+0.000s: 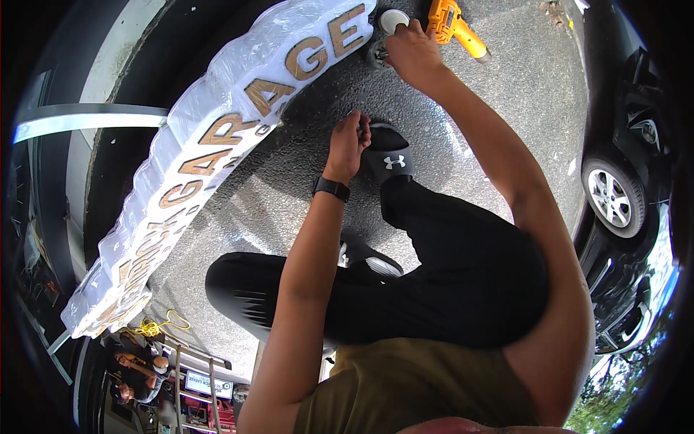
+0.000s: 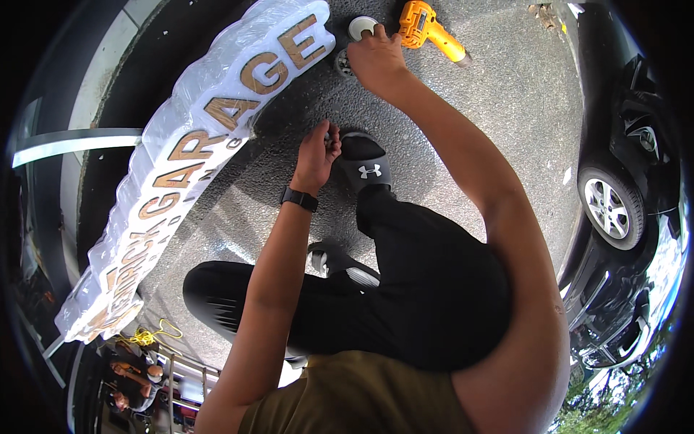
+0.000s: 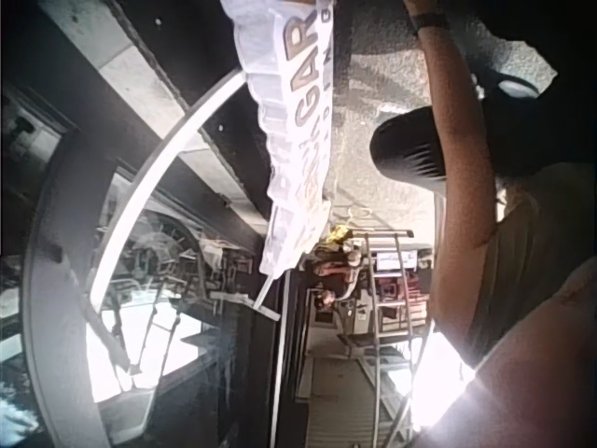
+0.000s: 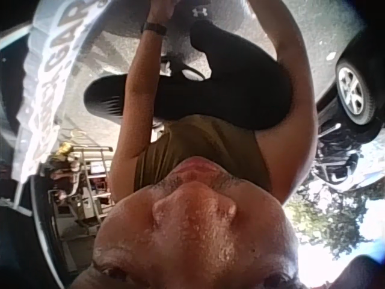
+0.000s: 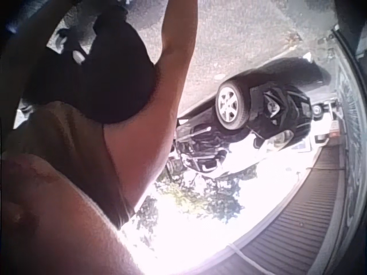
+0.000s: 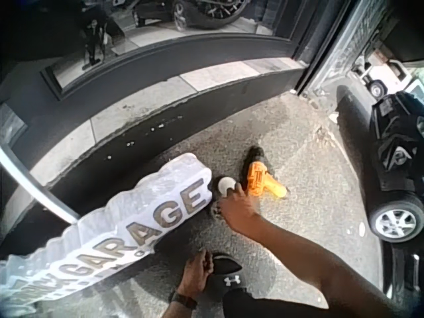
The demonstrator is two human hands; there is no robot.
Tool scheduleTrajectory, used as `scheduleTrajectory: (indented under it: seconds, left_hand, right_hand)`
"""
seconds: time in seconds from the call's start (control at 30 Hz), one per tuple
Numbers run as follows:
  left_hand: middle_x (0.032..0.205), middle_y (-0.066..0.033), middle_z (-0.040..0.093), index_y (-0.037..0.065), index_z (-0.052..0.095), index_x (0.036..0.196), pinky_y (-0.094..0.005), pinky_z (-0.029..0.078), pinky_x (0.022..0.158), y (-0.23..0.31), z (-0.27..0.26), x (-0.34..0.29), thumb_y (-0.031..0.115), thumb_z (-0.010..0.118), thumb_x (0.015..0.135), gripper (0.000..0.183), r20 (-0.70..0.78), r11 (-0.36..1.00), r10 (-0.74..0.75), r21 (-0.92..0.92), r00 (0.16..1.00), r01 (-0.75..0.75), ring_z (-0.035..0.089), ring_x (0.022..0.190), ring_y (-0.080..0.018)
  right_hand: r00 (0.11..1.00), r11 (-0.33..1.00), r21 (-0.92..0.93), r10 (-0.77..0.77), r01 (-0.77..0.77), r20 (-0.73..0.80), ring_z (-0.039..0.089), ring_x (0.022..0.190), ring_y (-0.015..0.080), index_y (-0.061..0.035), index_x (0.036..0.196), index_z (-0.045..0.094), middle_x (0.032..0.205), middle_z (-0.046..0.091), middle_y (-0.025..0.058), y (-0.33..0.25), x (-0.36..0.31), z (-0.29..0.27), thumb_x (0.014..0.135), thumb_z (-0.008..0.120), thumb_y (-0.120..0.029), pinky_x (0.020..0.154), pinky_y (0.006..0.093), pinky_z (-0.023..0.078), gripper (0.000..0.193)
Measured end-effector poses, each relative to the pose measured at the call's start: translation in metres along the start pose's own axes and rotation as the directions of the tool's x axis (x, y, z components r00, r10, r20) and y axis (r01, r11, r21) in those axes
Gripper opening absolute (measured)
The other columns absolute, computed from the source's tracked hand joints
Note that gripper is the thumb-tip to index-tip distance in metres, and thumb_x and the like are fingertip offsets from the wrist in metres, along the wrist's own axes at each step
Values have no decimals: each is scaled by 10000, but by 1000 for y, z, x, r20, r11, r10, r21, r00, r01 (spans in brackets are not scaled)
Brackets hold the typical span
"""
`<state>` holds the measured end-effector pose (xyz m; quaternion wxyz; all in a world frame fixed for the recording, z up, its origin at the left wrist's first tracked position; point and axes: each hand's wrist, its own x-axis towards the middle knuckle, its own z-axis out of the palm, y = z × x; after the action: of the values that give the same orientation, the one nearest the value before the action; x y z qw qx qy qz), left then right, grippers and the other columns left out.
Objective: Installing a large commercial sign on the exterior of a building using a drill and screws.
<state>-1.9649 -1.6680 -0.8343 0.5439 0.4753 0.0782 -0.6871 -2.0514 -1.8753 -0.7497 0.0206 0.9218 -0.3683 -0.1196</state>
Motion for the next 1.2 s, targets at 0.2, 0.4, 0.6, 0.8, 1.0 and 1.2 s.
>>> scheduleTrajectory:
  seconds: [0.2,0.4,0.6,0.8,1.0,1.2]
  left_hand:
    - [803,-16,566,41,629,977,-260,444,640,3,-5,-2,289,574,1034,260,-21,996,-13,-86,1000,11,538,689,-114]
    - [812,-19,570,36,635,984,-273,453,663,6,0,-3,268,563,1041,249,-7,990,18,-139,1000,-19,540,702,-127]
    - [829,-42,593,36,646,972,-315,464,675,19,-4,8,239,591,1018,214,-40,942,253,238,967,-236,565,734,-152]
    - [779,-70,595,30,681,1066,-343,472,686,47,11,39,155,603,973,174,397,-101,788,837,470,-537,562,712,-178]
    - [809,-1,580,23,690,1065,-267,449,655,65,37,19,139,612,965,172,83,721,372,602,924,-344,527,702,-100]
    - [817,27,554,24,683,1141,-240,431,645,54,33,17,128,652,948,221,41,875,261,412,965,-254,482,706,-67]
  right_hand:
    - [993,997,80,12,-21,115,543,1207,346,-88,977,763,1182,653,147,-5,6,-2,806,718,-115,911,571,459,179]
    - [995,987,149,45,-58,89,544,1216,344,-68,998,758,1191,653,139,1,7,15,812,744,-145,925,605,463,202]
    - [998,953,297,45,-55,39,548,1215,352,-94,994,760,1180,652,111,11,-1,16,820,756,-183,923,642,460,195]
    - [993,919,393,74,-32,-92,614,1102,360,-102,965,757,1086,685,113,18,-8,18,827,747,-188,915,582,491,162]
    - [948,758,649,164,56,-274,690,936,299,-48,1007,700,990,716,108,42,-23,7,866,715,-128,863,390,548,163]
    - [907,-633,766,250,-112,338,596,893,215,-18,1081,592,1010,628,121,66,-49,28,928,535,-1,895,335,506,164]
